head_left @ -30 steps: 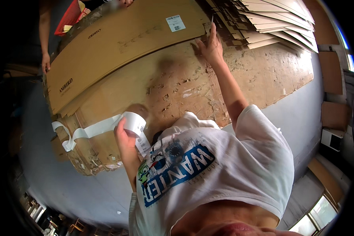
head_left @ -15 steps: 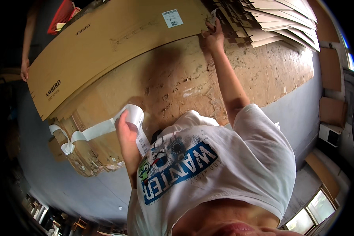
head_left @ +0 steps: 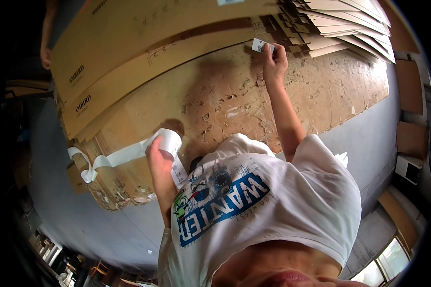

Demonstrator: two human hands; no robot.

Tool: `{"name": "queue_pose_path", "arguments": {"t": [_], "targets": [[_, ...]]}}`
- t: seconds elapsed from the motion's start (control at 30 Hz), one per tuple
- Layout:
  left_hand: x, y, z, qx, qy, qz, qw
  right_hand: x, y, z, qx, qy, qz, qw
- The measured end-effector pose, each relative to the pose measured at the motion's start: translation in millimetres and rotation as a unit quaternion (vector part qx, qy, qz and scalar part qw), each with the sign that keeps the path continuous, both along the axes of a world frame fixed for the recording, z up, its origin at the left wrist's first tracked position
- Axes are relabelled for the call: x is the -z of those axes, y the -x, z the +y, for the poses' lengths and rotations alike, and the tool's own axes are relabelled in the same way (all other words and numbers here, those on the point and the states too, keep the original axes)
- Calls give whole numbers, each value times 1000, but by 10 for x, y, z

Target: The person stands at a workbench and repeatedly tears individual shipping labels from a roll. They place each label onto a flat cardboard box, smoothing it down with their hand. Another person is visible in the background assisting with the boxes.

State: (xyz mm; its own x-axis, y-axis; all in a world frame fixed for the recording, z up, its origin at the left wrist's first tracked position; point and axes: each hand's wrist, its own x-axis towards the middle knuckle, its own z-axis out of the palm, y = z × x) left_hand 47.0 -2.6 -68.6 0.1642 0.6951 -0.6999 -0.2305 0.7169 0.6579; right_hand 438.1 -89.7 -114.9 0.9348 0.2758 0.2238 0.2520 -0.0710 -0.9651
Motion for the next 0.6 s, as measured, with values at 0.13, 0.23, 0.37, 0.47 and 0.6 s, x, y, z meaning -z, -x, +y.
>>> {"name": "queue_pose_path", "arguments": {"t": [0.13,0.23,0.37,0.47,0.6], "targets": [[-88,-95,-16,10,-4,-4,1000,64,-150,36,-79,14,62,995],[-115,-85,-36,6,-15,7,1000,-97,-258,402,-147,127,3,981],[-93,-81,-1,0,-10,5,1000,-176,-462,888,-219,249,-75,940],[-53,-48,0,-8,-10,2,1000,40,-603,1143,-221,315,-54,921],[29,26,-17,-16,6,13,1000,113,-594,1224,-224,345,-42,910]]}}
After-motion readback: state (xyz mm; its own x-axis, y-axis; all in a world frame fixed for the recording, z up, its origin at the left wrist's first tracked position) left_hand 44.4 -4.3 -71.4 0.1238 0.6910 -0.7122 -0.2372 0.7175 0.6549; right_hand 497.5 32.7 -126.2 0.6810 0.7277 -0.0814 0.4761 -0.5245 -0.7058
